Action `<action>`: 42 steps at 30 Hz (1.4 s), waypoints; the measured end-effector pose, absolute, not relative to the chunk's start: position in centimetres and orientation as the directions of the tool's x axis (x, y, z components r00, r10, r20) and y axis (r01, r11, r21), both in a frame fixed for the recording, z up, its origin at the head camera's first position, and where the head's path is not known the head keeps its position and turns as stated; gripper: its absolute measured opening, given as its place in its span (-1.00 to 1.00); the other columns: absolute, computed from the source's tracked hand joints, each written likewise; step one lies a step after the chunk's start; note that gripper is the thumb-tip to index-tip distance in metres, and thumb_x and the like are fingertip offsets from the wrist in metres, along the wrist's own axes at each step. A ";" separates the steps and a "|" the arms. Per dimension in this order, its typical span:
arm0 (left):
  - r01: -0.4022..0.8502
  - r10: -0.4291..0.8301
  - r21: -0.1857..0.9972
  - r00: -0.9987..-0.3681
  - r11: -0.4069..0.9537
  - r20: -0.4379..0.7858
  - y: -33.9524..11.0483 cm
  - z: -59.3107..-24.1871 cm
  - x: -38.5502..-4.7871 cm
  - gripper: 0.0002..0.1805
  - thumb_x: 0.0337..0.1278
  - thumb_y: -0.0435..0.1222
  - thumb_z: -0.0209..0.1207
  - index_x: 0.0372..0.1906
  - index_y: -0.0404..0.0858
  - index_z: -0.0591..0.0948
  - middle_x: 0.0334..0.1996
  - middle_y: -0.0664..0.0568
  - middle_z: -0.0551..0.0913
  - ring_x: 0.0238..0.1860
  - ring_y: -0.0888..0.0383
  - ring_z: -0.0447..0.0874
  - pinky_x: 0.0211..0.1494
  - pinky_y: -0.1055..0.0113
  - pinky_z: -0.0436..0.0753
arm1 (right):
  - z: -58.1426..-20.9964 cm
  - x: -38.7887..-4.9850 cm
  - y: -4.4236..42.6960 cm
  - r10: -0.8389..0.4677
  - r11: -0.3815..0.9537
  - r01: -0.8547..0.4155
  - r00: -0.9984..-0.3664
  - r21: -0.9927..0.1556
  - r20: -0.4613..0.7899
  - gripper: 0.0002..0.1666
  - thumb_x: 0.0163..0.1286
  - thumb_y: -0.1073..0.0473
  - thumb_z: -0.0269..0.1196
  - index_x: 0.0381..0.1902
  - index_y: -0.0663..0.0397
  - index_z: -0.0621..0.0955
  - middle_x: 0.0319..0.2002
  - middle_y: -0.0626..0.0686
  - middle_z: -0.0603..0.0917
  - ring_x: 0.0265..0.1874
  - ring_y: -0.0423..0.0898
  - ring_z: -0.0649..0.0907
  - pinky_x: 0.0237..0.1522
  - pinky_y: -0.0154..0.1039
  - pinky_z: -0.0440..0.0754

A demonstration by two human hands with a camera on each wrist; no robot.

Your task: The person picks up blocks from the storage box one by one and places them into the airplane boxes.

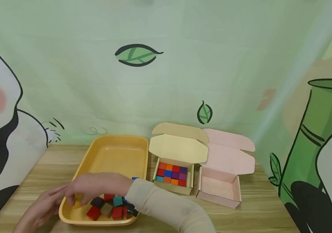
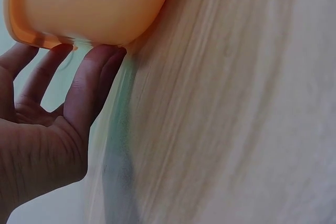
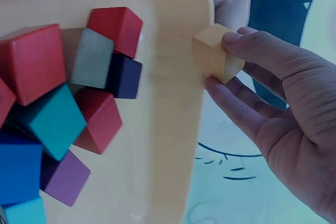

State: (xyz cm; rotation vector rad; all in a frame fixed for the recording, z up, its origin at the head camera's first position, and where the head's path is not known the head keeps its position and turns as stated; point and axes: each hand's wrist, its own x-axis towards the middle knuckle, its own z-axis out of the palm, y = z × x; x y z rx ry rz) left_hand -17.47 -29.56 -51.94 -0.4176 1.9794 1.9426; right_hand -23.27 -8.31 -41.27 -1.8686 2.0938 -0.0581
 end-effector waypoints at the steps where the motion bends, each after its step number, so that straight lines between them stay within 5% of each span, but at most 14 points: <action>1: -0.437 0.021 0.899 -0.899 0.024 -0.438 -29.6 -51.9 -17.5 -0.22 0.43 -0.01 0.20 0.50 -0.41 0.28 0.08 -0.13 0.70 -0.07 0.08 0.74 -0.01 0.03 0.77 | -41.1 -23.3 -8.2 -0.973 0.139 -0.957 -0.084 -0.256 -0.213 -0.78 0.36 0.12 0.42 -0.06 -0.12 0.69 -0.10 -0.24 0.65 -0.10 -0.34 0.52 0.03 -0.73 0.34; 16: -0.470 -0.036 0.880 -0.883 0.070 -0.468 -29.1 -51.8 -18.0 -0.03 0.34 0.13 0.23 0.52 -0.48 0.19 0.15 -0.36 0.64 -0.08 0.06 0.75 -0.01 0.00 0.77 | -38.5 -24.2 -5.0 -0.985 0.161 -0.948 -0.137 -0.275 -0.107 -0.76 0.41 0.11 0.37 0.02 -0.10 0.71 -0.03 -0.24 0.71 -0.10 -0.37 0.58 0.02 -0.72 0.40; 29: -0.458 -0.043 0.887 -0.889 0.059 -0.456 -28.9 -52.2 -18.0 -0.03 0.32 0.10 0.26 0.52 -0.49 0.20 0.14 -0.36 0.65 -0.08 0.04 0.76 -0.02 -0.02 0.77 | -37.9 -26.1 -0.1 -0.977 0.203 -0.941 -0.212 -0.272 0.005 -0.82 0.41 0.16 0.36 -0.05 -0.05 0.73 -0.12 -0.19 0.74 -0.18 -0.37 0.61 -0.08 -0.66 0.54; 42: -0.459 -0.036 0.886 -0.888 0.071 -0.458 -29.0 -52.3 -18.0 -0.03 0.34 0.13 0.22 0.51 -0.50 0.19 0.15 -0.35 0.65 -0.09 0.01 0.77 -0.01 -0.02 0.76 | -36.8 -27.0 6.5 -0.934 0.336 -0.904 -0.356 -0.263 0.034 -0.84 0.42 0.18 0.36 -0.07 -0.03 0.73 -0.08 -0.11 0.75 -0.21 -0.18 0.64 -0.09 -0.49 0.66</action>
